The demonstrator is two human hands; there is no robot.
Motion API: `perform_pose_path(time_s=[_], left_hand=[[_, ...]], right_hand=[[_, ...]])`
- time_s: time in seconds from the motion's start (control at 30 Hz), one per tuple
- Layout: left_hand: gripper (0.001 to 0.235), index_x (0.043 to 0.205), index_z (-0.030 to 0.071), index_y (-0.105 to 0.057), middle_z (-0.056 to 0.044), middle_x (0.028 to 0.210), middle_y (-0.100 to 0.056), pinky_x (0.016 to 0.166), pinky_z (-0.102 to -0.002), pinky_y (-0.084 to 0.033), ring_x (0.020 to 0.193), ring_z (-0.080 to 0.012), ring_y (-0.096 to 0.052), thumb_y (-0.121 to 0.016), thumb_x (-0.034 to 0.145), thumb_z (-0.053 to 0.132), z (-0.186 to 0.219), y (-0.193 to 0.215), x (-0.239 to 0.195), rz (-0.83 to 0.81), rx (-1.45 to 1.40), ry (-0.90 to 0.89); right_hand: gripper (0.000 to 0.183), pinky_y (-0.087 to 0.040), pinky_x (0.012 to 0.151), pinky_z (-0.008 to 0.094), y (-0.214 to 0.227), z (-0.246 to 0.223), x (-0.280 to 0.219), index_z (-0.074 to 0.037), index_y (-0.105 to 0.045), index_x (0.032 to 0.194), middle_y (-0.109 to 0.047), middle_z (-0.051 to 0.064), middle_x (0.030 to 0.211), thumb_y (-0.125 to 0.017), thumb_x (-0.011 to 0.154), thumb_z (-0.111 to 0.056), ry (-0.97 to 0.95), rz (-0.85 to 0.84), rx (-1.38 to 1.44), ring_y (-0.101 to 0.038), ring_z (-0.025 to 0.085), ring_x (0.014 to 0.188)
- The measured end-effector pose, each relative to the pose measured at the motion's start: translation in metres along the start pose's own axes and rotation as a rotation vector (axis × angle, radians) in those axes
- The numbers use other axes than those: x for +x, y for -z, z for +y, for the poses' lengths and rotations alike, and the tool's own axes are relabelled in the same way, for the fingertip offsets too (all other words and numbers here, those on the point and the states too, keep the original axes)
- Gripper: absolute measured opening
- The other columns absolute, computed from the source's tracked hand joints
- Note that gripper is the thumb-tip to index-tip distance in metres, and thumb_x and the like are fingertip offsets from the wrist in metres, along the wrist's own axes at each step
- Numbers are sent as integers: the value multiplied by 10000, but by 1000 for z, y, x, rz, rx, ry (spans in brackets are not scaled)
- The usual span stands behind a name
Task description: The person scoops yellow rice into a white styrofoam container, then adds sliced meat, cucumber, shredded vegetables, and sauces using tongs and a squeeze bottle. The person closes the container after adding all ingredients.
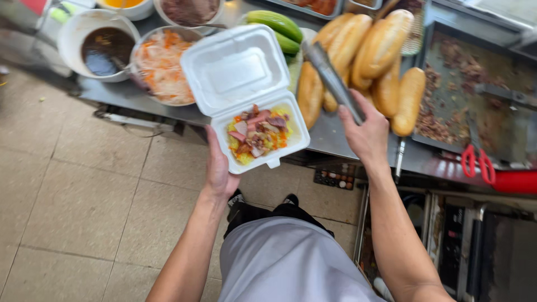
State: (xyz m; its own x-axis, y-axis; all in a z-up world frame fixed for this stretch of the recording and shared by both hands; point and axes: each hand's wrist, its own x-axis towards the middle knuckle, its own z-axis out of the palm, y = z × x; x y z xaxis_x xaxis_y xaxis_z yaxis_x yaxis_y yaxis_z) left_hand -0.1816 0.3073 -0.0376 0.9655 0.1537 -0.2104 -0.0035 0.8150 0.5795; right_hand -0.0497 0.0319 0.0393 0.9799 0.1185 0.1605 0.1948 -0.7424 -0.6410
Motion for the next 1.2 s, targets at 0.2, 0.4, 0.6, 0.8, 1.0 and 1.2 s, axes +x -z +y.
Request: perform_pose_path(time_s=[0.2, 0.4, 0.6, 0.8, 1.0, 1.2], left_hand=[[716, 1215, -71, -447, -188, 1251, -586, 1151, -461, -499, 1241, -296, -567, -255, 1245, 618, -152, -26, 38, -294, -135, 263], [724, 1492, 94, -429, -102, 1428, -579, 1105, -419, -489, 1337, -247, -561, -252, 1019, 612, -229, -69, 80, -77, 97, 465], [703, 1448, 18, -497, -137, 1389, -607, 1068, -432, -504, 1285, -261, -598, -306, 1055, 569, -238, -76, 95, 134, 270, 304], [630, 1335, -20, -606, -166, 1286, -685, 1021, -376, -486, 1198, -252, -626, -341, 1086, 495, -245, -80, 90, 394, 645, 87], [517, 1344, -12, -622, -221, 1265, -710, 1007, -384, -488, 1183, -283, -668, -548, 996, 363, -238, -83, 74, 577, 1084, -60], [445, 1245, -13, -697, -218, 1121, -749, 938, -400, -556, 1026, -306, -750, -628, 971, 331, -205, -66, 59, 526, 1235, -140]], right_hand=[[425, -516, 833, 251, 88, 117, -38, 11, -643, 1404, -728, 55, 1028, -706, 1042, -203, -185, 251, 180, -637, 98, 902], [418, -524, 869, 267, 138, 254, -76, 47, -633, 1375, -721, 59, 1082, -716, 1057, -210, -266, 414, 230, -646, 105, 958], [387, -519, 961, 452, 162, 359, -65, 50, -671, 1306, -732, 224, 1172, -760, 1040, -216, -207, 511, -212, -699, 372, 1076], [448, -460, 889, 568, 134, 383, -21, 30, -624, 1374, -648, 265, 1192, -709, 1041, -258, -333, 340, -368, -612, 460, 1095], [500, -375, 946, 681, 114, 382, 4, 30, -639, 1372, -598, 307, 1283, -704, 1022, -321, -260, 272, -565, -470, 526, 1233], [440, -365, 957, 695, 135, 421, 11, 17, -679, 1322, -587, 336, 1283, -678, 1057, -335, -307, 256, -566, -455, 533, 1239]])
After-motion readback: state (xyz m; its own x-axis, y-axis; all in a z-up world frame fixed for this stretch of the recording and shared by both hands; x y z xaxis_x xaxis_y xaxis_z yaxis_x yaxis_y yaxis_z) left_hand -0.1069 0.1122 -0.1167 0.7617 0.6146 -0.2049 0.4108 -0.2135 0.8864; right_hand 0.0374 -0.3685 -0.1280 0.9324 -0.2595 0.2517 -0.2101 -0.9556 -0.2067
